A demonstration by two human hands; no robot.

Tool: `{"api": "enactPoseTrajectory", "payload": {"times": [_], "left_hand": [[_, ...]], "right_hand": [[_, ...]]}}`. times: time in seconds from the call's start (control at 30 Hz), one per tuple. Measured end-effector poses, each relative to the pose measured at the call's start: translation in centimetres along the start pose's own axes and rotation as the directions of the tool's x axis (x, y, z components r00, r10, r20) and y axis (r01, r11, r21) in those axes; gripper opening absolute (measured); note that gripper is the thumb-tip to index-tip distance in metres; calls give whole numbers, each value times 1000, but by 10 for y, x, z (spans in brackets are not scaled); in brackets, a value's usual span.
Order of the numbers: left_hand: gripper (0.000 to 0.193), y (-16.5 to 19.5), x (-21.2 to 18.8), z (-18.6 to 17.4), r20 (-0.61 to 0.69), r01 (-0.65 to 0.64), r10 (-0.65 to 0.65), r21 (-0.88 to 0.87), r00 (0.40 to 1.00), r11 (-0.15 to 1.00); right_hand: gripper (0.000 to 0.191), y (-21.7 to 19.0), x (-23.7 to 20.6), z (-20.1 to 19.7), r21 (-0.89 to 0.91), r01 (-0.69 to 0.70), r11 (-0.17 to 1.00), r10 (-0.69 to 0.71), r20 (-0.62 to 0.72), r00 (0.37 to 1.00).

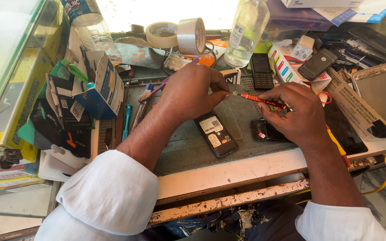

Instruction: The person unscrews and removes several small screws from a mobile phone using a screwdriver, detaches the back cover, and handles internal components including the battery and circuit board.

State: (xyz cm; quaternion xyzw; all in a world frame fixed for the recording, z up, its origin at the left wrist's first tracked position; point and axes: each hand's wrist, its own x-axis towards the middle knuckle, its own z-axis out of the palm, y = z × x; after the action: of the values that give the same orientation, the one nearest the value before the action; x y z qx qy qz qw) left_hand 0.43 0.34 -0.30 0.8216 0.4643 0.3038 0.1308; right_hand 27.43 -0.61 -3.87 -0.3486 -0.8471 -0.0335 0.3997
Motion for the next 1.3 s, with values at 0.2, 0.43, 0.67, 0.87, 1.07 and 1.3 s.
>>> {"api": "enactPoseTrajectory", "payload": {"times": [0.2,0.43,0.67,0.87,1.07,1.3], "left_hand": [[11,0,-1,1,-21,-55,55,-16,998,998],[12,0,0,4,-15,-60,60,12,998,998],[12,1,0,6,15,-32,31,69,999,997],[12,0,-1,6,28,-27,25,61,999,998],[12,-2,0,7,14,-46,46,-1,999,999],[37,0,1,-12,257,-37,30,26,966,999]], "right_hand": [[20,0,0,1,4,-1,1000,1,11,1000],[19,2,-2,2,12,-1,1000,0,29,1000],[20,-1,-1,1,7,13,1000,-13,40,999],[19,-7,0,1,68,-60,996,56,65,996],[20,7,-10,2,191,-70,979,64,35,997],[13,38,-22,-13,707,-313,634,422,24,906]]}}
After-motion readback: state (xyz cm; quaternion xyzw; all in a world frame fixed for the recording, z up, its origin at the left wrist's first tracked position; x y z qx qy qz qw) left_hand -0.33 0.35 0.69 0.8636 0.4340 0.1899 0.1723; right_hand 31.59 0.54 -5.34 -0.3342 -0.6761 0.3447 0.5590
